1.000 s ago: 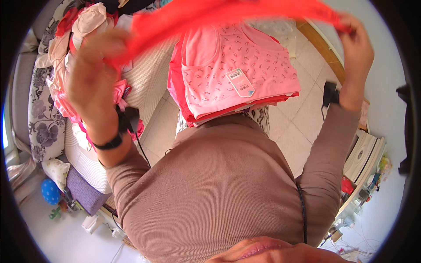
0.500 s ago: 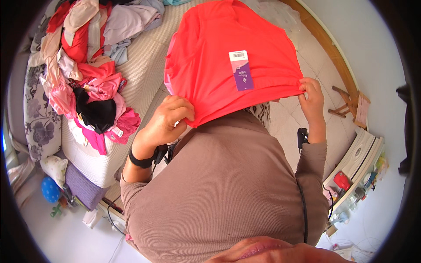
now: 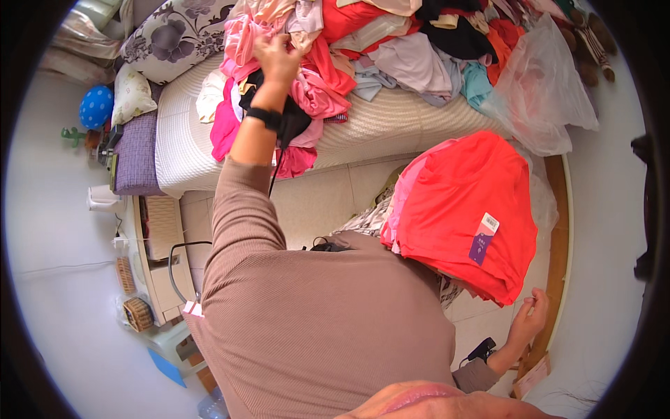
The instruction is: The person folds various garments including pink, red, and black items by hand and stacks them into a neat pile on the bed. The person repeatedly picks up each item, aligns edges, and places it on top of the growing stack.
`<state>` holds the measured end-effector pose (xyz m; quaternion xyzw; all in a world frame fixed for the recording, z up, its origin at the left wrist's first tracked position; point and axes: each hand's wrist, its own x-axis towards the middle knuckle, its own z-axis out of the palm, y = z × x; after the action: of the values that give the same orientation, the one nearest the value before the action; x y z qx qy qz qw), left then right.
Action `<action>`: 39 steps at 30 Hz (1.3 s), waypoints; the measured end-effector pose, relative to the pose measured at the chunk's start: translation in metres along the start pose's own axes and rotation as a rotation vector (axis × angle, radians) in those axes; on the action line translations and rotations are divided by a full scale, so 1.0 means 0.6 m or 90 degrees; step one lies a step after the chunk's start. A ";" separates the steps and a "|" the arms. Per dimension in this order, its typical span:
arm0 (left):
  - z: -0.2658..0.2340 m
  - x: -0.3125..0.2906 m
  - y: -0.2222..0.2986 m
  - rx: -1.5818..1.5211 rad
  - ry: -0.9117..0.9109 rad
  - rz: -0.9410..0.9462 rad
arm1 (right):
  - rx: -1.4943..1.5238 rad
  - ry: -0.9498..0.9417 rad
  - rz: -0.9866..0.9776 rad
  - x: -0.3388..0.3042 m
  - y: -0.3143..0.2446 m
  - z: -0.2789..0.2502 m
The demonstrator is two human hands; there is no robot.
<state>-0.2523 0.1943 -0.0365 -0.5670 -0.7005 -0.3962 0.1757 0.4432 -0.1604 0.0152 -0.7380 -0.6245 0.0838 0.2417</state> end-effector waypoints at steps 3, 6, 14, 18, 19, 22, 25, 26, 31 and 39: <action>0.010 0.056 -0.111 0.216 -0.039 -0.219 | 0.026 0.000 -0.040 0.012 -0.027 0.019; 0.012 0.073 -0.169 0.257 -0.215 -0.336 | 0.043 -0.005 -0.067 0.021 -0.049 0.029; -0.045 0.159 -0.127 -0.433 -0.032 -0.162 | 0.065 0.006 -0.074 0.040 -0.077 0.019; -0.169 0.245 -0.004 -0.705 -0.120 0.066 | 0.105 -0.003 -0.124 0.079 -0.115 0.024; -0.195 0.260 0.035 -0.803 -0.075 -0.008 | 0.136 -0.002 -0.136 0.092 -0.129 0.028; -0.280 0.291 0.147 -0.999 -0.289 0.089 | 0.180 -0.032 -0.196 0.135 -0.175 0.048; -0.321 0.249 0.259 -1.130 -0.317 0.142 | 0.285 -0.066 -0.206 0.183 -0.229 0.080; -0.322 0.220 0.295 -1.151 -0.283 0.142 | 0.365 -0.088 -0.159 0.196 -0.248 0.096; -0.308 0.096 0.429 -1.200 -0.415 0.223 | 0.947 -0.248 0.049 0.207 -0.294 0.161; -0.169 -0.077 0.413 -1.033 -0.626 -0.043 | 0.966 0.070 0.099 0.155 -0.188 0.076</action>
<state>-0.0279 0.0983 0.0829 -0.5986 -0.2233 -0.4837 -0.5982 0.3436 -0.0476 0.0441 -0.4149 -0.3291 0.4698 0.7063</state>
